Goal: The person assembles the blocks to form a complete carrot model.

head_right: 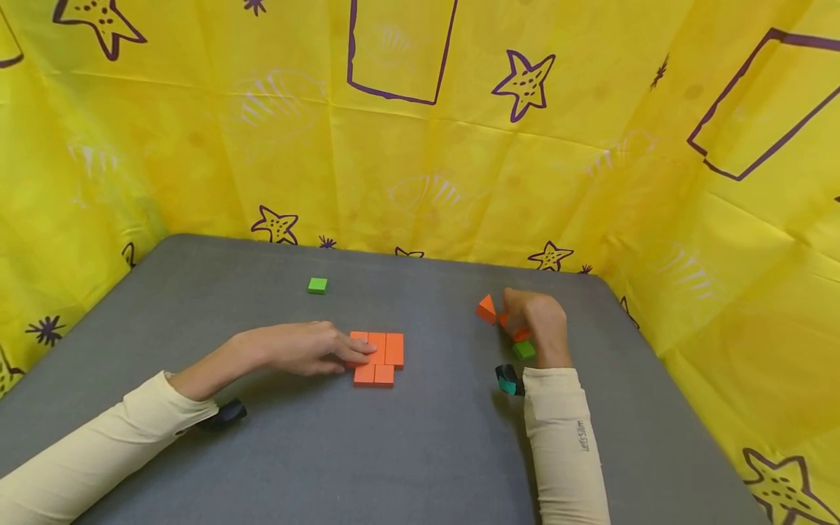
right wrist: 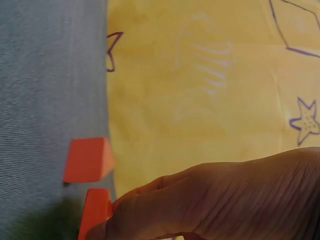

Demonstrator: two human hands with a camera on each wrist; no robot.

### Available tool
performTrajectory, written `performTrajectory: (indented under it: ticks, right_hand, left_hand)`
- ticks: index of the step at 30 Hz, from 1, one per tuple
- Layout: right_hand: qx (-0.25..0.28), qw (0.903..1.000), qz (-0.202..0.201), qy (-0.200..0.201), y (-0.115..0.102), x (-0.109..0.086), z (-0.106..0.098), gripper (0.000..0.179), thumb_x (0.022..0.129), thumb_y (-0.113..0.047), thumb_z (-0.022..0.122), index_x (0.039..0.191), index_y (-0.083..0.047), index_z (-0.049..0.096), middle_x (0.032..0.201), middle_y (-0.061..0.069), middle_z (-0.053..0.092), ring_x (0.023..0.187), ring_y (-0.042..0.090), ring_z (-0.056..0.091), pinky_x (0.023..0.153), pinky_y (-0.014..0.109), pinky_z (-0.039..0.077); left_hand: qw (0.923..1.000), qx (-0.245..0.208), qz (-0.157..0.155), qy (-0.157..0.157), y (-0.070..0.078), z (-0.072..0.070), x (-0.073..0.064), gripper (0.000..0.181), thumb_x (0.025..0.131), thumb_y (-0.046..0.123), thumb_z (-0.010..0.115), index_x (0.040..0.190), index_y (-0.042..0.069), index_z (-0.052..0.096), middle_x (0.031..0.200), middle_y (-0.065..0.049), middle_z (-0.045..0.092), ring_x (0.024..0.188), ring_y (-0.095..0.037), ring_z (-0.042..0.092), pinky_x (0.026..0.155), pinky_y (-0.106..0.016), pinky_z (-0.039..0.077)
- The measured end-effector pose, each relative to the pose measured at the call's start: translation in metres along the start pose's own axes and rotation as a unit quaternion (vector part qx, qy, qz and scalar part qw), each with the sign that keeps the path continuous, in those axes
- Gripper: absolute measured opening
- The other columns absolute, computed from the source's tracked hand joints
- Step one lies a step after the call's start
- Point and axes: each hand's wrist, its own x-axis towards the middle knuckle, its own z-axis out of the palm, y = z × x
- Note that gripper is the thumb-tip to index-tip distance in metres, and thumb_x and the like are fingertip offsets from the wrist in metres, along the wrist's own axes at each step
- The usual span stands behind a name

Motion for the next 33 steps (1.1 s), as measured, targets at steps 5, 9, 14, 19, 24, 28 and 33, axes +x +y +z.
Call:
performTrajectory:
  ticks: [5,9,14,19,24,28,33]
  right_hand:
    - [-0.002,0.9995,-0.017,0.025,0.000,-0.011,-0.008,0.047,0.087,-0.018,0.075,0.129,-0.013,0.054,0.113,0.011,0.065,0.101,0.033,0.058,0.076,0.047,0.049]
    - [-0.029,0.9973,-0.062,0.029,-0.003,-0.015,-0.017,0.049,0.086,-0.011,0.081,0.128,-0.006,0.056,0.124,0.018,0.067,0.096,0.028,0.063,0.081,0.047,0.053]
    - [-0.021,0.9879,-0.150,0.031,-0.013,-0.023,-0.021,0.038,0.083,-0.002,0.077,0.118,-0.006,0.064,0.109,0.012,0.067,0.091,0.022,0.060,0.080,0.038,0.053]
    - [0.008,0.9659,-0.256,0.034,-0.034,-0.033,-0.021,0.026,0.083,-0.004,0.077,0.108,-0.010,0.067,0.101,0.005,0.066,0.093,0.020,0.059,0.081,0.034,0.051]
    - [-0.002,0.9470,-0.321,0.015,-0.066,-0.041,-0.014,0.015,0.090,-0.011,0.075,0.102,-0.010,0.066,0.095,0.004,0.067,0.087,0.018,0.060,0.078,0.031,0.052]
    - [-0.036,0.9312,-0.363,-0.011,-0.098,-0.046,-0.003,0.013,0.094,-0.016,0.072,0.105,-0.013,0.065,0.095,0.001,0.068,0.087,0.015,0.062,0.080,0.029,0.053]
    - [-0.075,0.9118,-0.400,-0.058,-0.135,-0.050,0.015,0.019,0.093,-0.017,0.076,0.106,-0.014,0.062,0.093,-0.002,0.066,0.083,0.011,0.059,0.080,0.026,0.052]
  left_hand:
    - [1.0000,0.001,0.002,0.000,0.000,0.000,0.000,0.045,0.102,0.008,0.065,0.146,0.016,0.062,0.158,0.000,0.055,0.151,-0.021,0.048,0.117,-0.046,0.047]
    - [1.0000,0.005,0.004,0.002,0.000,0.000,0.000,0.045,0.102,0.008,0.065,0.146,0.017,0.062,0.158,0.000,0.055,0.151,-0.021,0.049,0.117,-0.046,0.048]
    - [1.0000,0.003,0.005,0.003,0.000,0.000,0.000,0.045,0.102,0.007,0.064,0.146,0.017,0.062,0.158,0.000,0.055,0.151,-0.021,0.048,0.116,-0.046,0.048]
    - [1.0000,-0.003,0.000,0.000,0.000,0.000,0.000,0.046,0.102,0.007,0.065,0.146,0.017,0.061,0.158,0.000,0.055,0.151,-0.021,0.048,0.117,-0.046,0.048]
    - [1.0000,-0.003,0.004,0.000,-0.001,0.000,0.001,0.046,0.101,0.006,0.065,0.146,0.016,0.062,0.158,-0.001,0.055,0.151,-0.022,0.048,0.117,-0.046,0.047]
    - [0.9999,-0.002,0.011,0.002,-0.001,-0.001,0.001,0.045,0.101,0.006,0.065,0.145,0.015,0.062,0.158,-0.002,0.055,0.150,-0.023,0.049,0.117,-0.047,0.047]
    - [0.9996,0.002,0.028,0.007,-0.002,-0.001,0.001,0.044,0.101,0.006,0.065,0.144,0.014,0.063,0.155,-0.002,0.057,0.147,-0.023,0.053,0.114,-0.045,0.050]
